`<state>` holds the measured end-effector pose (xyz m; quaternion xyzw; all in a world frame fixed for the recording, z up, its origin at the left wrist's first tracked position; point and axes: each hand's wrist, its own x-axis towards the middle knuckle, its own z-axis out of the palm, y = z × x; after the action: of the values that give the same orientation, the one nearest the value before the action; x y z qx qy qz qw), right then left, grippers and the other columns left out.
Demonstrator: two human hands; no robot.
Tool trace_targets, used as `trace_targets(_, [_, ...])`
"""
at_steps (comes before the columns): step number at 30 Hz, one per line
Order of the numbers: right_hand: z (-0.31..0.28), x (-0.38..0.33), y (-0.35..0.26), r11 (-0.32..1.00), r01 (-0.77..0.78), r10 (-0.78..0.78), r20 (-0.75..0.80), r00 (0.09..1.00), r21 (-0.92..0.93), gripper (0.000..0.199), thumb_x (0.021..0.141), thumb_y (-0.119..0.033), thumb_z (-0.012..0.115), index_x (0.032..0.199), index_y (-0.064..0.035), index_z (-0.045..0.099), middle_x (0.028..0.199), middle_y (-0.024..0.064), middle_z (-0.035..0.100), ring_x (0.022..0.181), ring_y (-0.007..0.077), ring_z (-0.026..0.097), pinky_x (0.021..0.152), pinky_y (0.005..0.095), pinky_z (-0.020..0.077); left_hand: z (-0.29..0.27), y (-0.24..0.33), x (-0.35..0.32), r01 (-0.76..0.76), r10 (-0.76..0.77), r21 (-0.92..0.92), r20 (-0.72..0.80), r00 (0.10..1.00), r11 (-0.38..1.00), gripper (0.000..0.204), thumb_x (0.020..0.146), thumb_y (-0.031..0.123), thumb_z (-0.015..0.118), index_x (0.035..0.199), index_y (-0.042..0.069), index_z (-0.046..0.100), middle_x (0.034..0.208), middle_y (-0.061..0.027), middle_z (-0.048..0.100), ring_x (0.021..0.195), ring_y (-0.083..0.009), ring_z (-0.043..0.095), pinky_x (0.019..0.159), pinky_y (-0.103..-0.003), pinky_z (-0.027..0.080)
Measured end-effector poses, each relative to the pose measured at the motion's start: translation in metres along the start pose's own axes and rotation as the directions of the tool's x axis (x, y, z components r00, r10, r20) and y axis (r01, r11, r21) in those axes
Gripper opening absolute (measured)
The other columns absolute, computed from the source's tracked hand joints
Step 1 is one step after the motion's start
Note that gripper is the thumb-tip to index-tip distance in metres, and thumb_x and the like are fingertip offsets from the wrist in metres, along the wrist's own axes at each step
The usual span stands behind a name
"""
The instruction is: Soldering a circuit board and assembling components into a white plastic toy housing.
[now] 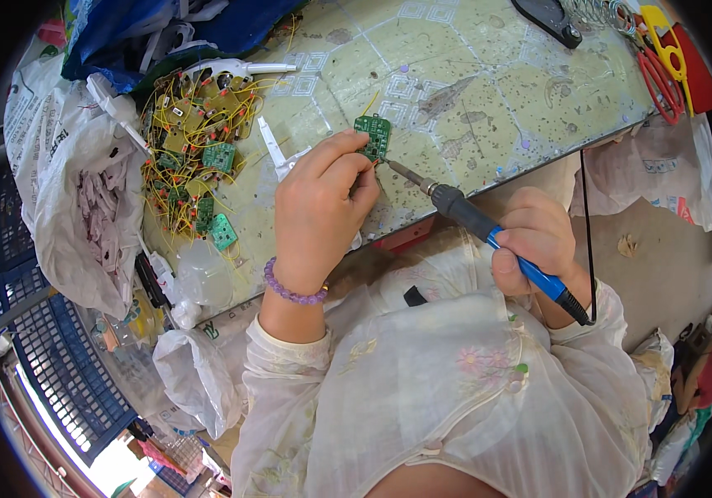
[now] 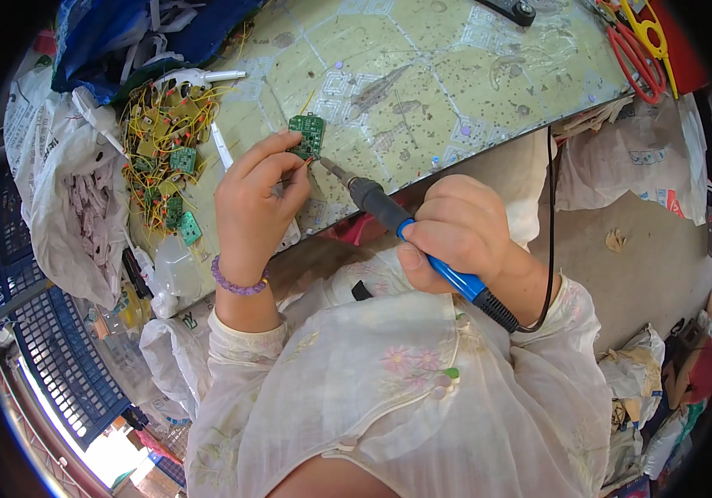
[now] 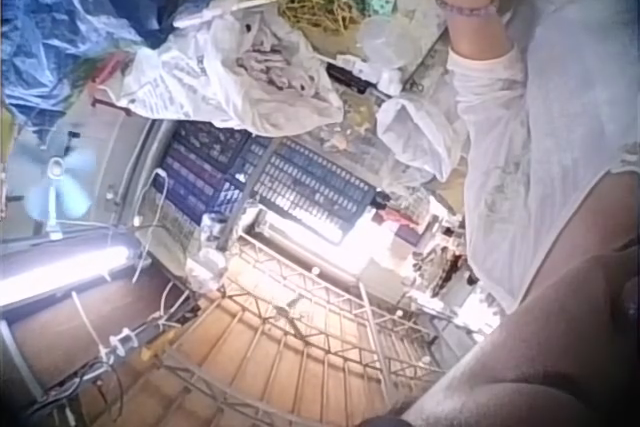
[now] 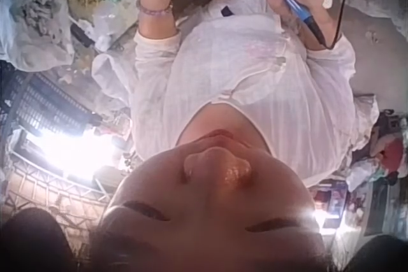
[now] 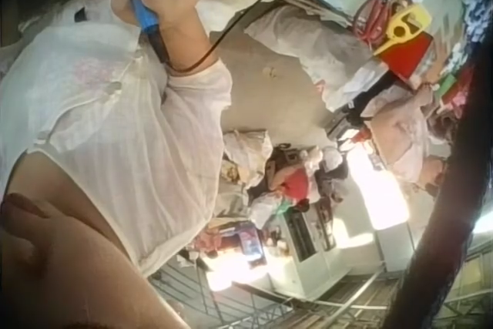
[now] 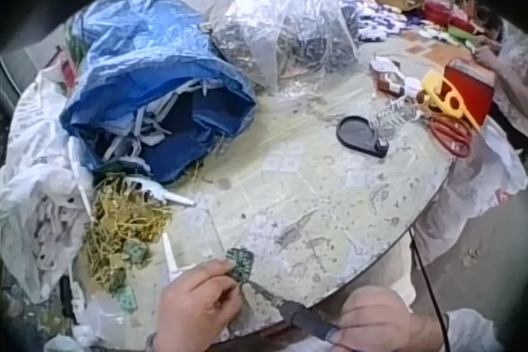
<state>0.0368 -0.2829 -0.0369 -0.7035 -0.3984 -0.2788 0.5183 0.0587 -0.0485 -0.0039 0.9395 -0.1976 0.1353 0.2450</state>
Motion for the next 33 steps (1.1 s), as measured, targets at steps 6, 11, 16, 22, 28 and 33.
trace_targets(6, [0.000, 0.001, -0.002, 1.000, -0.016, 0.016, -0.005, 1.000, -0.007, 0.022, 0.073, -0.005, 0.065, 0.091, -0.0031, 0.052, 0.066, 0.0071, 0.055, 0.052, 0.0233, 0.051, 0.048, 0.0334, 0.0435, 0.001, -0.002, -0.002, -0.020, 0.020, 0.012, -0.016, 1.000, 1.000, 0.010, 0.069, 0.001, 0.069, 0.076, 0.004, 0.062, 0.100, -0.0053, 0.067, 0.093, -0.0242, 0.065, 0.073, -0.033, 0.053])
trace_targets(11, [-0.001, 0.005, 0.001, 0.999, -0.032, 0.033, -0.010, 0.999, 0.020, 0.021, 0.074, -0.004, 0.064, 0.091, -0.0031, 0.052, 0.065, 0.0071, 0.055, 0.051, 0.0236, 0.051, 0.048, 0.0339, 0.0432, 0.001, -0.002, -0.002, -0.027, 0.027, 0.016, -0.017, 0.999, 1.000, 0.010, 0.069, 0.001, 0.069, 0.076, 0.004, 0.062, 0.101, -0.0053, 0.066, 0.093, -0.0245, 0.065, 0.074, -0.033, 0.053])
trace_targets(16, [-0.002, 0.003, 0.003, 0.998, -0.037, 0.038, -0.020, 0.999, 0.045, 0.021, 0.074, -0.005, 0.064, 0.092, -0.0029, 0.052, 0.065, 0.0075, 0.055, 0.050, 0.0237, 0.050, 0.048, 0.0344, 0.0431, 0.000, 0.000, -0.001, -0.032, 0.033, 0.016, -0.029, 0.999, 0.999, 0.011, 0.068, -0.003, 0.069, 0.076, 0.002, 0.062, 0.100, -0.0076, 0.068, 0.092, -0.0259, 0.066, 0.074, -0.032, 0.053])
trace_targets(22, [-0.014, -0.002, 0.001, 1.000, -0.013, 0.013, 0.007, 1.000, -0.005, 0.020, 0.078, -0.007, 0.063, 0.094, -0.0023, 0.052, 0.068, 0.0088, 0.057, 0.051, 0.0242, 0.051, 0.048, 0.0341, 0.0432, 0.001, 0.000, 0.000, -0.025, 0.025, 0.020, -0.032, 0.999, 0.999, 0.010, 0.069, -0.002, 0.069, 0.075, 0.002, 0.063, 0.099, -0.0071, 0.068, 0.091, -0.0252, 0.066, 0.073, -0.033, 0.053])
trace_targets(28, [-0.040, -0.006, 0.009, 0.994, -0.012, -0.014, -0.239, 0.971, -0.109, 0.018, 0.087, -0.014, 0.060, 0.094, 0.0002, 0.051, 0.070, 0.0127, 0.056, 0.054, 0.0229, 0.052, 0.051, 0.0325, 0.0437, 0.002, 0.003, 0.002, 0.004, -0.004, -0.026, -0.021, 1.000, 1.000, 0.009, 0.070, 0.002, 0.069, 0.076, 0.003, 0.062, 0.099, -0.0066, 0.066, 0.093, -0.0252, 0.064, 0.075, -0.034, 0.053])
trace_targets(33, [-0.092, 0.030, 0.016, 0.910, -0.087, -0.255, -0.713, 0.653, -0.405, 0.020, 0.091, -0.018, 0.057, 0.088, 0.0000, 0.047, 0.070, 0.0143, 0.054, 0.051, 0.0177, 0.048, 0.048, 0.0276, 0.0393, -0.002, 0.004, 0.001, -0.010, 0.009, -0.019, -0.038, 0.999, 1.000, 0.007, 0.071, 0.001, 0.067, 0.076, 0.002, 0.062, 0.099, -0.0086, 0.066, 0.094, -0.0267, 0.064, 0.077, -0.035, 0.052])
